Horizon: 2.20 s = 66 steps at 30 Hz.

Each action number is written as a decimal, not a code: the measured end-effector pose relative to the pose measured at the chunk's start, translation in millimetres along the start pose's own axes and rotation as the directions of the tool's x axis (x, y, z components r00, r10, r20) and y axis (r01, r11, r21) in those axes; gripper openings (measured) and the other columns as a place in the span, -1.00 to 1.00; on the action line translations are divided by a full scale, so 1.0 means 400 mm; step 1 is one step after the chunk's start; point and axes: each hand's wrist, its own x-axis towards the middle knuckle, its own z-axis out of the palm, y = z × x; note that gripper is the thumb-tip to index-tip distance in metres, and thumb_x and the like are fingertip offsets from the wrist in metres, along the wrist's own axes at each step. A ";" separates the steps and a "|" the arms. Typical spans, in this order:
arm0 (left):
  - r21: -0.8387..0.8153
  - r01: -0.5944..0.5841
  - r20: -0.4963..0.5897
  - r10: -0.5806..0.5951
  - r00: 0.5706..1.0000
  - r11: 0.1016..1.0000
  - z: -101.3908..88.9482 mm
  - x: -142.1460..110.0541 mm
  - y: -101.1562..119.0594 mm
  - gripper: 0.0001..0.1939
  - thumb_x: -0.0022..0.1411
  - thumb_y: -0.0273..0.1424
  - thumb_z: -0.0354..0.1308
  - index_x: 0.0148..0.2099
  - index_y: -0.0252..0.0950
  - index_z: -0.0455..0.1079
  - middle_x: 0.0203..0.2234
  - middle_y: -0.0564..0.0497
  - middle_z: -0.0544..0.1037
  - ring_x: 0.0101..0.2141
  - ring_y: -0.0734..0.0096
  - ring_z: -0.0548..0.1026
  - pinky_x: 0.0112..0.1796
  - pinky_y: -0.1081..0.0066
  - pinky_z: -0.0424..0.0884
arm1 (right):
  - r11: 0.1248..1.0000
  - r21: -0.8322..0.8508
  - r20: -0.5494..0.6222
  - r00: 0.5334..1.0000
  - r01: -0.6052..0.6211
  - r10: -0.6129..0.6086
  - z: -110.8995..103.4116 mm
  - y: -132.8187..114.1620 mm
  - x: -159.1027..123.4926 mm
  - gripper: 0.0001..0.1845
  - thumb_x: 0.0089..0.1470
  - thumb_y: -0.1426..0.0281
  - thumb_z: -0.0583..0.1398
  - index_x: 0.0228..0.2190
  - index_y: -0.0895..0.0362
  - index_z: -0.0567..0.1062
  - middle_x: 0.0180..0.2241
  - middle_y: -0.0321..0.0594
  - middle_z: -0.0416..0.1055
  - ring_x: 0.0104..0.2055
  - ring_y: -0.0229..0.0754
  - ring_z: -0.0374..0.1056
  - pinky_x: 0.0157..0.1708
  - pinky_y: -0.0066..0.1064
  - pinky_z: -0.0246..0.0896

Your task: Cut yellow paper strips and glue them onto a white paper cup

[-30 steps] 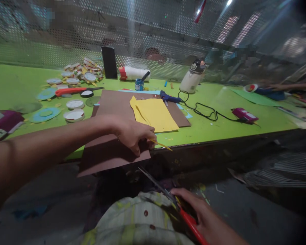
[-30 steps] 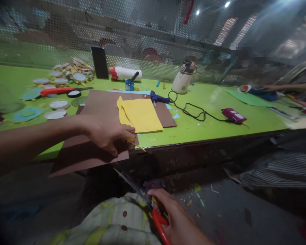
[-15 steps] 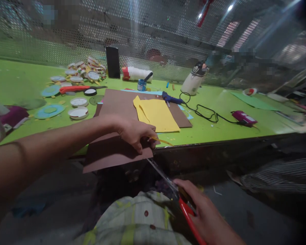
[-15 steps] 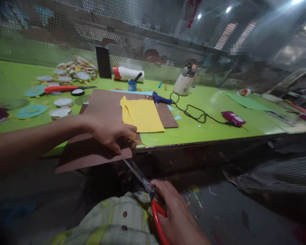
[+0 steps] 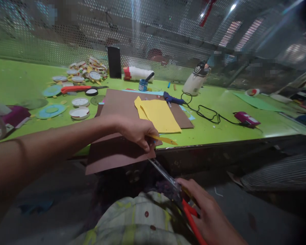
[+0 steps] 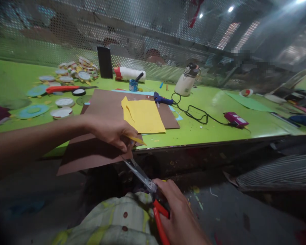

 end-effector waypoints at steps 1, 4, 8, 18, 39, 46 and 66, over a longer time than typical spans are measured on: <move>-0.035 -0.002 0.036 0.003 0.999 0.999 -0.004 0.002 -0.002 -0.81 -0.01 -0.49 0.22 -0.26 -0.33 0.47 -0.48 0.09 0.53 -0.47 0.50 0.40 -0.44 0.56 0.22 | 1.000 0.001 -0.003 1.000 0.001 -0.001 0.002 0.003 -0.002 -0.53 -0.03 0.50 0.16 -0.03 0.04 0.31 -0.08 -0.10 0.39 -0.05 -0.10 0.36 -0.18 -0.40 0.35; -0.099 0.024 0.042 -0.020 0.999 0.995 -0.018 0.008 -0.006 -0.85 0.01 -0.42 0.22 -0.32 -0.38 0.47 -0.51 0.06 0.52 -0.49 0.50 0.37 -0.47 0.55 0.18 | 0.999 -0.051 0.003 1.000 0.019 -0.019 0.009 0.009 -0.006 -0.49 -0.04 0.52 0.16 -0.01 0.02 0.29 -0.09 -0.13 0.39 -0.04 -0.10 0.34 -0.15 -0.39 0.33; -0.176 0.086 -0.021 -0.091 0.996 0.981 -0.031 0.021 -0.009 -0.77 -0.04 -0.32 0.25 -0.35 -0.39 0.48 -0.58 0.07 0.48 -0.57 0.52 0.33 -0.54 0.53 0.13 | 0.996 -0.088 -0.045 0.999 -0.006 0.002 0.010 -0.005 0.007 -0.47 -0.03 0.55 0.12 0.01 0.00 0.25 -0.14 -0.16 0.36 -0.07 -0.11 0.33 -0.13 -0.33 0.29; -0.257 0.011 -0.071 -0.030 0.997 0.966 -0.019 0.079 -0.037 -0.81 -0.09 -0.32 0.28 -0.47 -0.37 0.45 -0.68 0.12 0.37 -0.63 0.58 0.26 -0.59 0.53 0.10 | 0.988 -0.124 -0.081 0.993 -0.094 0.085 -0.009 -0.014 0.017 -0.52 0.02 0.46 0.10 0.02 0.03 0.26 -0.05 -0.10 0.34 0.00 -0.05 0.29 -0.05 -0.20 0.23; -0.311 -0.021 -0.070 -0.001 0.998 0.950 0.002 0.086 -0.053 -0.86 -0.07 -0.36 0.26 -0.53 -0.32 0.41 -0.69 0.12 0.34 -0.63 0.55 0.25 -0.58 0.50 0.11 | 0.973 -0.181 -0.049 0.989 -0.146 0.139 -0.021 -0.071 0.027 -0.58 0.08 0.17 0.14 -0.04 0.08 0.32 -0.14 -0.14 0.43 -0.13 -0.10 0.38 -0.17 -0.33 0.30; -0.303 0.002 -0.061 -0.022 0.998 0.953 -0.001 0.082 -0.042 -0.87 -0.09 -0.38 0.26 -0.51 -0.33 0.41 -0.67 0.12 0.36 -0.61 0.53 0.26 -0.57 0.49 0.11 | 0.970 -0.221 -0.046 0.995 -0.098 0.090 -0.026 -0.063 0.027 -0.56 0.08 0.19 0.14 -0.04 0.13 0.34 -0.12 -0.09 0.44 -0.11 -0.09 0.39 -0.15 -0.34 0.31; -0.235 -0.013 -0.136 -0.020 0.991 0.972 -0.003 0.086 -0.050 -0.83 -0.07 -0.33 0.25 -0.46 -0.34 0.41 -0.69 0.16 0.32 -0.63 0.58 0.21 -0.58 0.50 0.05 | 0.988 -0.145 -0.080 0.996 -0.054 0.042 -0.020 -0.045 0.033 -0.63 0.06 0.27 0.19 -0.09 0.14 0.43 -0.16 -0.10 0.52 -0.17 -0.11 0.46 -0.17 -0.38 0.37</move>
